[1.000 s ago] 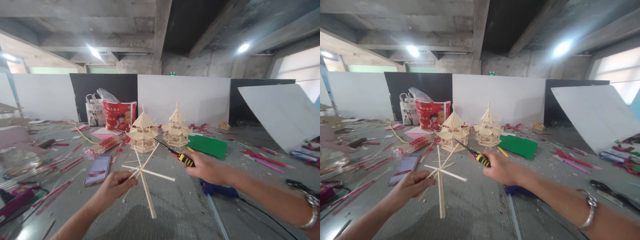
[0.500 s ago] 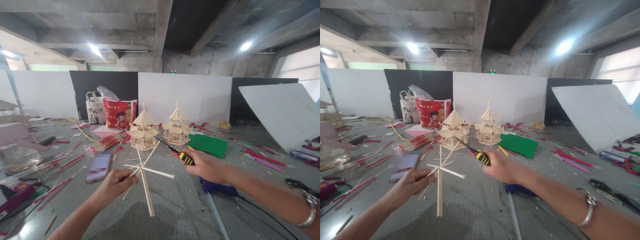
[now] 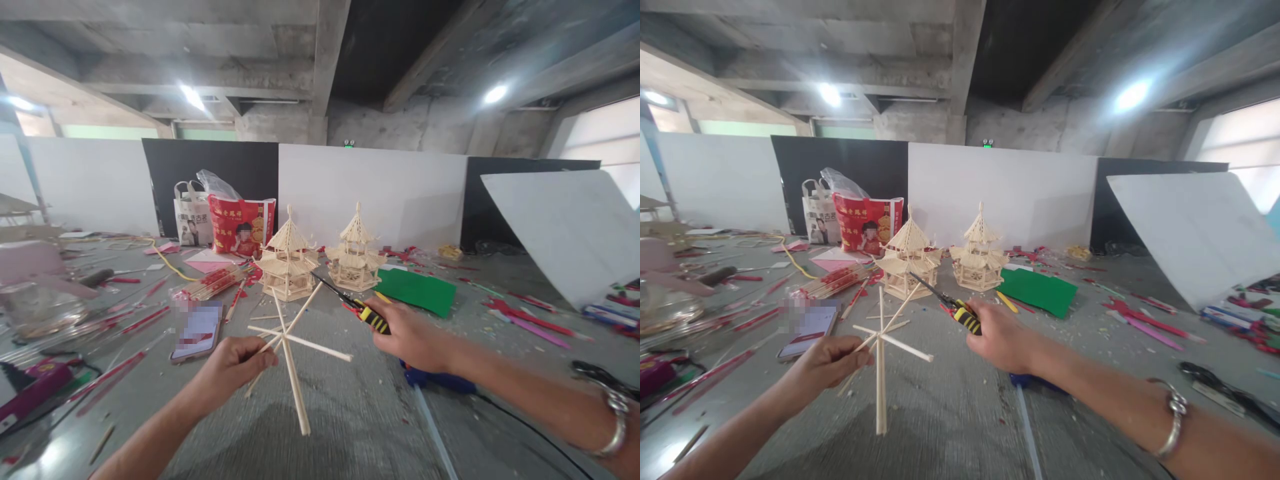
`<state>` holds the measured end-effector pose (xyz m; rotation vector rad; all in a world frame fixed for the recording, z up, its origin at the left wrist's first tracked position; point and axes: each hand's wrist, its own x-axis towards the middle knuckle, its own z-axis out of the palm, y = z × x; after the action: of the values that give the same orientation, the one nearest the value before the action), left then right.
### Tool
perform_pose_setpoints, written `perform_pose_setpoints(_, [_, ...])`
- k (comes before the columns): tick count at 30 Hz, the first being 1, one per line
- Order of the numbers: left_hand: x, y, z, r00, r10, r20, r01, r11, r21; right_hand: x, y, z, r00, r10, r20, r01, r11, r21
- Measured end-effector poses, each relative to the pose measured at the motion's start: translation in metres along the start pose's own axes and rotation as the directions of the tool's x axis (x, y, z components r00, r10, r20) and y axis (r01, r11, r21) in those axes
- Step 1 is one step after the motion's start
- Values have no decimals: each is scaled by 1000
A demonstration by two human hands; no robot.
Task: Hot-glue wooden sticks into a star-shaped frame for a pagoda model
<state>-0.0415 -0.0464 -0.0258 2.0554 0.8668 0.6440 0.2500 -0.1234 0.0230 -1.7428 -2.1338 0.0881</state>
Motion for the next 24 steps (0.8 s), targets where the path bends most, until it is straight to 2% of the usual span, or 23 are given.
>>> perform_pose_setpoints(5, [0, 5, 2, 999, -20, -27, 21, 999, 27, 1, 2, 10, 998, 49, -51, -51, 998, -39])
perform_pose_setpoints(9, [1, 7, 1, 998, -27, -55, 28, 999, 18, 7, 6, 7, 986, 130, -108, -133, 991, -26])
perform_pose_setpoints(13, [-1, 9, -2, 996, -16, -91, 19, 999, 32, 15, 13, -3, 971, 241, -9, -241, 969, -50])
perform_pose_setpoints(16, [1, 7, -2, 992, -19, -128, 29, 996, 80, 20, 18, -1, 953, 291, 86, -283, 955, -90])
perform_pose_setpoints(20, [10, 0, 6, 994, -82, -74, 97, 970, 221, 30, 34, 8, 931, 336, 143, -310, 934, -176])
perform_pose_setpoints(24, [23, -1, 16, 983, -181, -3, 169, 911, 377, 43, 67, 10, 908, 384, 169, -338, 908, -247])
